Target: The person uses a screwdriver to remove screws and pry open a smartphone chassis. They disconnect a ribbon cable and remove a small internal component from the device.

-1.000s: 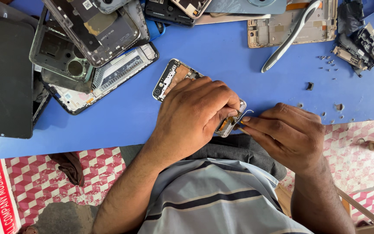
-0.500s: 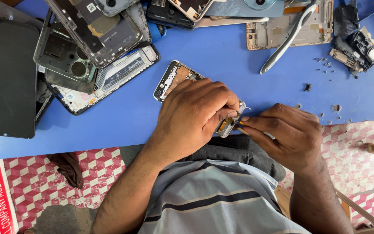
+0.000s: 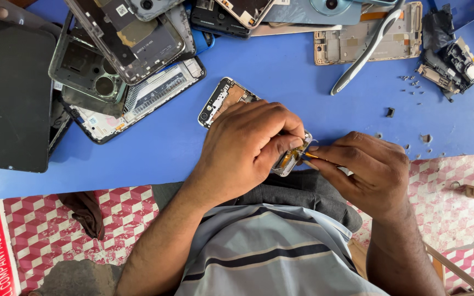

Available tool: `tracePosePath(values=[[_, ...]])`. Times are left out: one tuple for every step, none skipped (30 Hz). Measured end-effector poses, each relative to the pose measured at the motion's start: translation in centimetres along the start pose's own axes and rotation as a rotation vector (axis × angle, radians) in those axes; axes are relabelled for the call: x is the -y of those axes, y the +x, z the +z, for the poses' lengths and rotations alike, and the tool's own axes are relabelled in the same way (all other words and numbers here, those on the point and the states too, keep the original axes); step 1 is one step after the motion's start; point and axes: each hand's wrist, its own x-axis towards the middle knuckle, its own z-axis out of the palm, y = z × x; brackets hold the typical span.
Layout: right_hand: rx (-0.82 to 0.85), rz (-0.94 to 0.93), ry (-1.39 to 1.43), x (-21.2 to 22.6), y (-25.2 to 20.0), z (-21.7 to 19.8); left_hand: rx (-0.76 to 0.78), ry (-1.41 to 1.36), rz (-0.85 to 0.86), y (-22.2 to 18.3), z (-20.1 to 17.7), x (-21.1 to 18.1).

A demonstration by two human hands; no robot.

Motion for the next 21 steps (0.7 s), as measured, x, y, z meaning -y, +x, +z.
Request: tracePosePath(values=[[0.002,0.006,0.007,-0.08,0.0,-0.02,-0.005,-0.001,0.008,0.04,0.0,0.0],[0.004,0.015,0.015,-0.11,-0.1,-0.06,-0.008,-0.004,0.014,0.03,0.06,-0.02],[0.007,0.025,0.022,-0.17,-0.2,-0.09,-0.011,-0.007,0.02,0.03,0.13,-0.02],[0.008,0.029,0.024,-0.19,-0.3,-0.1,-0.011,-0.006,0.018,-0.01,0.15,-0.03],[0.008,0.033,0.026,-0.2,-0.38,-0.12,-0.012,-0.005,0.017,-0.07,0.12,-0.05],[0.006,0.035,0.027,-0.23,-0.38,-0.12,-0.013,-0.003,0.018,-0.04,0.07,-0.07],[0.004,0.03,0.025,-0.22,-0.35,-0.15,-0.012,-0.02,0.005,-0.02,0.04,-0.14],[0.0,0.023,0.023,-0.19,-0.27,-0.09,-0.011,-0.035,-0.006,-0.01,-0.05,-0.23],[-0.005,0.015,0.022,-0.18,-0.19,-0.07,-0.011,-0.05,-0.017,0.01,-0.13,-0.32],[-0.006,0.014,0.025,-0.2,-0.14,-0.09,-0.014,-0.059,-0.022,0.0,-0.2,-0.4],[-0.006,0.012,0.029,-0.27,-0.11,-0.14,-0.018,-0.068,-0.028,0.0,-0.26,-0.46],[-0.008,0.012,0.032,-0.31,-0.15,-0.21,-0.019,-0.078,-0.033,0.02,-0.24,-0.51],[-0.007,0.009,0.031,-0.37,-0.21,-0.29,-0.012,-0.092,-0.046,0.07,-0.18,-0.54],[-0.006,0.003,0.033,-0.42,-0.19,-0.33,-0.007,-0.103,-0.06,0.11,-0.18,-0.57],[-0.004,-0.003,0.035,-0.47,-0.19,-0.35,-0.003,-0.114,-0.074,0.14,-0.19,-0.58],[-0.008,-0.003,0.038,-0.5,-0.22,-0.36,-0.002,-0.115,-0.07,0.12,-0.19,-0.58],[-0.012,-0.002,0.042,-0.53,-0.27,-0.35,0.0,-0.116,-0.067,0.1,-0.18,-0.56],[-0.016,-0.003,0.044,-0.6,-0.34,-0.4,0.0,-0.119,-0.063,0.09,-0.12,-0.54],[-0.018,-0.001,0.043,-0.64,-0.42,-0.45,0.006,-0.129,-0.076,0.08,-0.06,-0.52],[-0.019,-0.003,0.045,-0.72,-0.43,-0.47,0.009,-0.137,-0.091,0.03,-0.05,-0.51],[-0.021,-0.004,0.047,-0.74,-0.43,-0.47,0.013,-0.146,-0.105,-0.04,-0.1,-0.51]])
